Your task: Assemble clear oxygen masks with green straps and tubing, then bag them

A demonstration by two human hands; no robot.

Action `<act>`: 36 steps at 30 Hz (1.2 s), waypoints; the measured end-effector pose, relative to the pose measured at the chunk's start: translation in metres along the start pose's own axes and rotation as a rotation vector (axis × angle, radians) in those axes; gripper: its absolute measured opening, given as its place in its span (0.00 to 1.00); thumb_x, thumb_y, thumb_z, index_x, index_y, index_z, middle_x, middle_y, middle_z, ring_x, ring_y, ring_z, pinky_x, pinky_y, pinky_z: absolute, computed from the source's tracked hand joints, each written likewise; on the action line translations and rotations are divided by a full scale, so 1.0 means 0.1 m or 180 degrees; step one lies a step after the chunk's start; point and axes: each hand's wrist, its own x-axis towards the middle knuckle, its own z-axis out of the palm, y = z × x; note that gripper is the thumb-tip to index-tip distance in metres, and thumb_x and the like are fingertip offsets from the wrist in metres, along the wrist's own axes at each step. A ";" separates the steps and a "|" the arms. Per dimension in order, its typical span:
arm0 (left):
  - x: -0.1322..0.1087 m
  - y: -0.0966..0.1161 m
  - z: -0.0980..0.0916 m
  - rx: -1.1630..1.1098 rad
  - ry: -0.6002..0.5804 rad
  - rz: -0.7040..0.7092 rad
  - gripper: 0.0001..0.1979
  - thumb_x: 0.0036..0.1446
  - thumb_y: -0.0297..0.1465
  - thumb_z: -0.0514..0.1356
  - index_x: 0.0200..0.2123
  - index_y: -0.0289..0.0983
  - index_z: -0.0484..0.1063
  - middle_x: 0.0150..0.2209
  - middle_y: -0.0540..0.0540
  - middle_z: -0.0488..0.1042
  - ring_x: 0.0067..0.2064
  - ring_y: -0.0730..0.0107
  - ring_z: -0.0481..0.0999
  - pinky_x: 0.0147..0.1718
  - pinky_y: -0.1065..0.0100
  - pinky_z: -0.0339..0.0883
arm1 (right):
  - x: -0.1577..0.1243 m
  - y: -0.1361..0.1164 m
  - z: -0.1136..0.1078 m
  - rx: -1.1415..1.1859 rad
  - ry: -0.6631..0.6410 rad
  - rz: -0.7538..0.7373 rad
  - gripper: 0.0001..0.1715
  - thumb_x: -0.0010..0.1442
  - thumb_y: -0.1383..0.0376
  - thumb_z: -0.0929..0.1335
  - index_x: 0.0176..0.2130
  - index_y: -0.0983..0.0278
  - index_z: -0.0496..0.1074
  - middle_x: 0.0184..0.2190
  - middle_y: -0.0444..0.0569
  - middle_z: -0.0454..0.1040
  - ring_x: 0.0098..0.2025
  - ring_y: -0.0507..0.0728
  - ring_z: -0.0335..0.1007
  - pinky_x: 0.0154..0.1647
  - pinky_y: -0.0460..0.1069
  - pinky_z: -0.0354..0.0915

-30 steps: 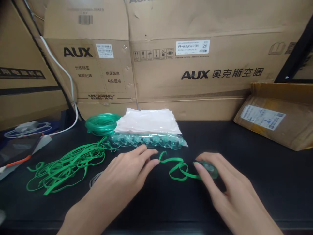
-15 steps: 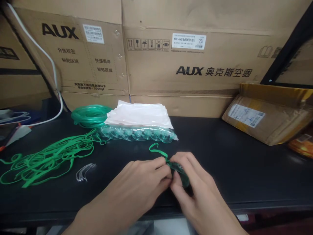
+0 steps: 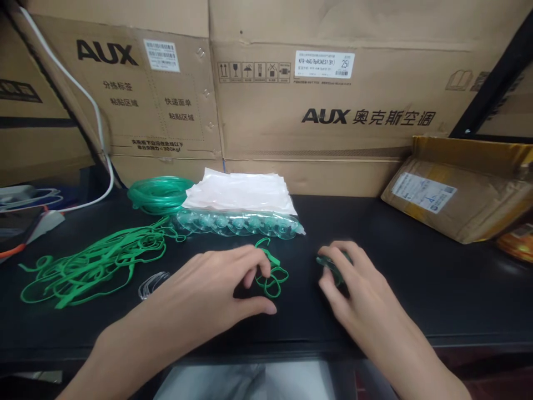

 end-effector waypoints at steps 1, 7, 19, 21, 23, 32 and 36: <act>-0.02 -0.01 -0.01 0.0092 0.0112 -0.0041 0.21 0.61 0.46 0.74 0.51 0.46 0.74 0.50 0.55 0.79 0.45 0.60 0.81 0.37 0.62 0.63 | 0.00 -0.03 0.00 0.0031 -0.0039 -0.0016 0.12 0.76 0.60 0.63 0.55 0.58 0.71 0.54 0.51 0.72 0.47 0.59 0.77 0.47 0.55 0.69; -0.02 -0.04 0.08 0.0439 0.0140 0.0009 0.41 0.63 0.53 0.68 0.73 0.45 0.61 0.71 0.44 0.67 0.64 0.48 0.74 0.53 0.55 0.70 | -0.04 -0.01 -0.02 0.0083 -0.0163 -0.0129 0.14 0.77 0.57 0.63 0.56 0.56 0.72 0.58 0.54 0.72 0.52 0.62 0.79 0.51 0.57 0.72; -0.04 0.02 0.06 0.0177 -0.0020 0.0309 0.08 0.77 0.34 0.57 0.49 0.39 0.76 0.48 0.48 0.78 0.48 0.62 0.79 0.49 0.62 0.71 | -0.09 0.12 0.11 0.0013 0.0189 -0.0512 0.23 0.76 0.48 0.63 0.57 0.56 0.78 0.57 0.54 0.77 0.51 0.65 0.84 0.48 0.58 0.80; -0.07 -0.05 -0.09 0.0049 0.0094 0.0089 0.08 0.76 0.35 0.58 0.48 0.41 0.77 0.49 0.50 0.78 0.48 0.63 0.79 0.49 0.62 0.71 | -0.08 0.13 0.14 -0.0007 0.0275 -0.0598 0.23 0.76 0.48 0.63 0.56 0.56 0.79 0.56 0.54 0.79 0.49 0.65 0.85 0.46 0.57 0.81; -0.12 -0.17 -0.27 0.0024 0.0269 -0.0130 0.07 0.75 0.36 0.60 0.48 0.43 0.77 0.49 0.51 0.78 0.48 0.63 0.79 0.50 0.63 0.69 | -0.08 0.14 0.15 -0.0003 0.0349 -0.0655 0.24 0.76 0.49 0.63 0.55 0.56 0.80 0.54 0.55 0.80 0.48 0.65 0.86 0.44 0.56 0.82; -0.49 -1.12 -0.91 0.1049 0.0425 -0.1888 0.12 0.68 0.42 0.61 0.44 0.43 0.81 0.42 0.45 0.82 0.42 0.52 0.80 0.38 0.60 0.63 | -0.12 0.29 0.14 0.0173 -0.0011 -0.0594 0.12 0.69 0.59 0.71 0.49 0.50 0.83 0.56 0.51 0.82 0.52 0.70 0.85 0.49 0.59 0.85; -0.54 -1.34 -0.92 0.1044 0.0157 -0.2314 0.10 0.63 0.40 0.62 0.42 0.44 0.82 0.46 0.44 0.84 0.46 0.47 0.82 0.39 0.60 0.64 | -0.13 0.30 0.14 0.0161 -0.0002 -0.0587 0.14 0.67 0.60 0.72 0.50 0.49 0.83 0.57 0.50 0.81 0.52 0.72 0.85 0.51 0.60 0.85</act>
